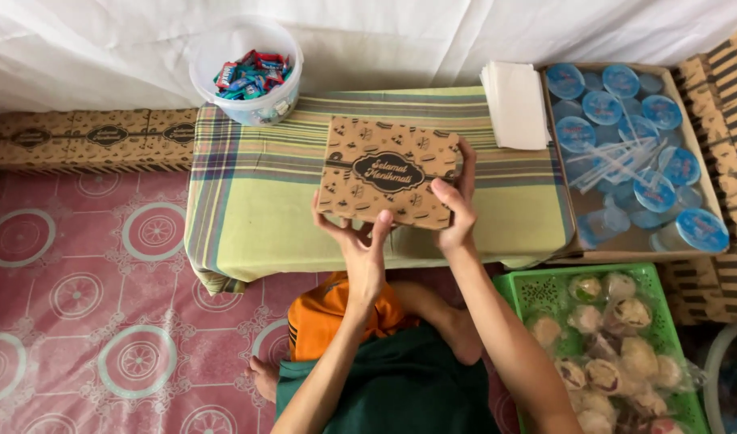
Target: Assembling and filling a cardboard snack box with a napkin, water, and food items.
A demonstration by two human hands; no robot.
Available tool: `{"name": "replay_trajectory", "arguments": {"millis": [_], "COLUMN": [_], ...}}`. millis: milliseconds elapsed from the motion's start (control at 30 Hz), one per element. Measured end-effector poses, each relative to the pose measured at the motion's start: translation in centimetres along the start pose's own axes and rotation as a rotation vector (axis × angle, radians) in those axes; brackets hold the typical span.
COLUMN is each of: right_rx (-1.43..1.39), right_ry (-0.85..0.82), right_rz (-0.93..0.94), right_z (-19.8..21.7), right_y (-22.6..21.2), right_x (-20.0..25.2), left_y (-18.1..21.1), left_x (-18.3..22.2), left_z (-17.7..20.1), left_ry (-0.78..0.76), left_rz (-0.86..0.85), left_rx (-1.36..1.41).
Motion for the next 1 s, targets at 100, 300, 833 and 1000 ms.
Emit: {"name": "replay_trajectory", "arguments": {"millis": [100,300,833,1000], "right_rx": [0.158,0.074,0.2,0.248], "right_ry": [-0.091,-0.163,-0.257,-0.257], "right_rz": [-0.041,-0.19,-0.178,-0.208], "right_z": [-3.8,-3.9,-5.5,-4.9], "right_y": [-0.8,4.4,4.7,5.4], "right_x": [0.2,-0.3,-0.4,0.0], "left_y": [-0.4,-1.5,1.7,-5.0], "left_x": [-0.4,-2.2,-14.9,-16.3], "left_z": [2.2,12.1,52.1,59.7], "left_ry": [0.091,0.267,0.76,0.857], "left_rz": [-0.066,-0.232,-0.489,-0.425], "left_rx": [0.052,0.004,-0.31,-0.378]}}
Point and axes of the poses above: each hand's wrist, its own x-axis away from the middle knuckle, its own z-axis out of the back of the hand, y = z × x, the point moved 8 cm from there along -x, towards the middle knuckle, and after that the axes turned 4 degrees about -y, right-handed, at the moved point
